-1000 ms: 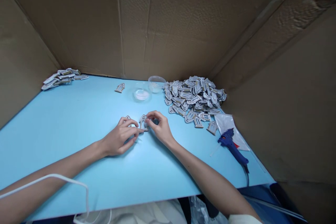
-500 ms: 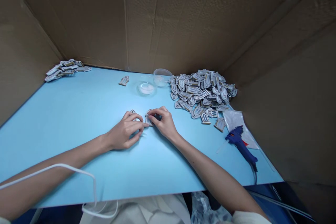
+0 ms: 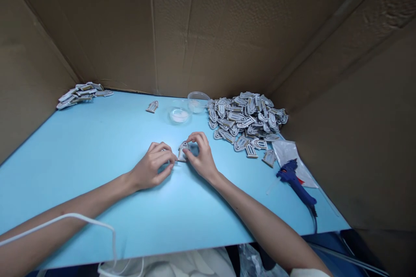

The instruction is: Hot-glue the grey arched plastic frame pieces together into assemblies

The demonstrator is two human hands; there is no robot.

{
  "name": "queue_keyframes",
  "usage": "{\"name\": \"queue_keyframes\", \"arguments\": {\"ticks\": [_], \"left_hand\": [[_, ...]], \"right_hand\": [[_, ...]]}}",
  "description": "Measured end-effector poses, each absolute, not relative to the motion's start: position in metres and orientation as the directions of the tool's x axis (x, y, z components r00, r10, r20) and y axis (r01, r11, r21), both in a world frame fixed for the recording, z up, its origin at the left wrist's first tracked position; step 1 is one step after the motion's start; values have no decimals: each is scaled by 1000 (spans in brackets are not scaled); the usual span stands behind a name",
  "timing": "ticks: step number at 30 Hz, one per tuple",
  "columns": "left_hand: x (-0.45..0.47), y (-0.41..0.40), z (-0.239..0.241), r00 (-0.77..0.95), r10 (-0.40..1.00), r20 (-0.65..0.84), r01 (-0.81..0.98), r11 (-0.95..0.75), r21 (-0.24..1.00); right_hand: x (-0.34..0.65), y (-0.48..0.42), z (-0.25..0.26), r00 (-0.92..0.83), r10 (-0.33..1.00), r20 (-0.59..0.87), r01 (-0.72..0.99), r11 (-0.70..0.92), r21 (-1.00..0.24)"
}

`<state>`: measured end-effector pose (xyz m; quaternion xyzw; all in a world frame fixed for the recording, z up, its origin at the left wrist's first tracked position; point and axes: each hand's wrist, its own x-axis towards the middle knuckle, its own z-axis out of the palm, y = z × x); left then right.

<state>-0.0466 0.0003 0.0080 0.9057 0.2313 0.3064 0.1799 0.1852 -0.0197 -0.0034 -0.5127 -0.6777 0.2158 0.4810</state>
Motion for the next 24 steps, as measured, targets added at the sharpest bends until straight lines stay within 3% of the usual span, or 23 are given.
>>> {"name": "queue_keyframes", "arguments": {"ticks": [3,7,12,15,18,21,24], "left_hand": [[-46,4,5,577,651,494,372,-748,550],[-47,7,1,508,670,541,295,-726,622],[-52,9,2,427,707,564,423,-707,567],[-52,10,1,480,722,498,540,-691,481],[-50,10,-2,514,745,426,613,-666,425],[-49,11,-6,528,732,431,574,-682,454],[-49,12,-7,579,689,435,479,-720,502]], "right_hand": [[182,-26,1,-160,896,415,356,444,-822],[174,-32,2,-284,853,438,343,517,-784],[183,-26,-1,-90,932,352,352,360,-864],[196,-18,-2,56,969,240,272,217,-938],[202,-14,-2,109,974,199,173,178,-969],[202,-16,0,100,977,190,95,180,-979],[201,-20,3,81,985,151,134,139,-981]]}}
